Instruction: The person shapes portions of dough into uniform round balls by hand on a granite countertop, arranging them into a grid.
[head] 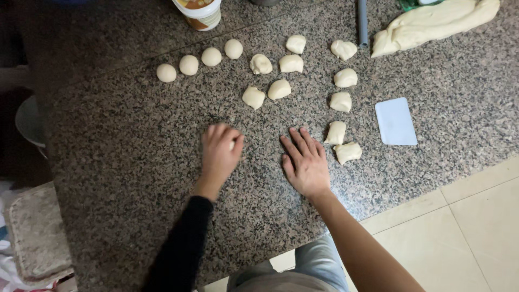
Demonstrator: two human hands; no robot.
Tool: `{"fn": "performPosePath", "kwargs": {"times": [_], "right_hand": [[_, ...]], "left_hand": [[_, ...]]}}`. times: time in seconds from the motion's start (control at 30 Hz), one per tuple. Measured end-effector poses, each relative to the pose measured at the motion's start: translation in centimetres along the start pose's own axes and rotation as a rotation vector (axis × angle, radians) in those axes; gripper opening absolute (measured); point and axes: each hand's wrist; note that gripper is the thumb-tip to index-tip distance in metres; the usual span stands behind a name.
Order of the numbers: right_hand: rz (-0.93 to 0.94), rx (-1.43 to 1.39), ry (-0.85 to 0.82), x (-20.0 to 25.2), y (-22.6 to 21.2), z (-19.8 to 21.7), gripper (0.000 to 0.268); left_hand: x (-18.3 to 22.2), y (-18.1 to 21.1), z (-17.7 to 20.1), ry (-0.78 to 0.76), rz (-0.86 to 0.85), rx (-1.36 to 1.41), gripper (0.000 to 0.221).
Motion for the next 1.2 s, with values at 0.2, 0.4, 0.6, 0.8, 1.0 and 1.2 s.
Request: {"fn": "performPosePath", "kwargs": {"times": [0.2, 0.4, 0.6, 0.8, 1.0, 1.2], "right_hand": [[0.006, -0.001, 0.013, 0.0, -0.1, 0.2, 0.049], [0.017, 0.0, 0.015, 0.0, 0.1, 0.1, 0.049], [0.027, 0.01, 0.044, 0.0, 0.0, 0.0, 0.049], [0.04, 0.012, 0.068, 0.0, -0.1, 0.1, 0.048], [0.031, -0.014, 0.072, 0.1, -0.2, 0.0, 0.046], [0.029, -0.003, 0.067, 0.0, -0.1, 0.0, 0.046]], "left_hand": [[6.3, 6.3, -1.1, 0.163, -0.106, 0.153, 0.03], [2.8, -0.4, 0.6, -0.077, 0.014, 0.083, 0.03], [3.4, 5.5, -0.7, -0.036, 0.132, 0.053, 0.032], [5.6, 0.8, 1.8, -0.107, -0.062, 0.15, 0.025], [1.9, 2.6, -1.9, 0.006, 0.22, 0.101, 0.031], [9.1, 3.1, 2.0, -0.051, -0.066, 0.223, 0.027]]}}
Point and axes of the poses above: each hand's wrist, its own x-axis away from the middle knuckle, its own z-axis out of the back of the hand, y = z × x, and after that the axes turned 1 degree about x, right-handed
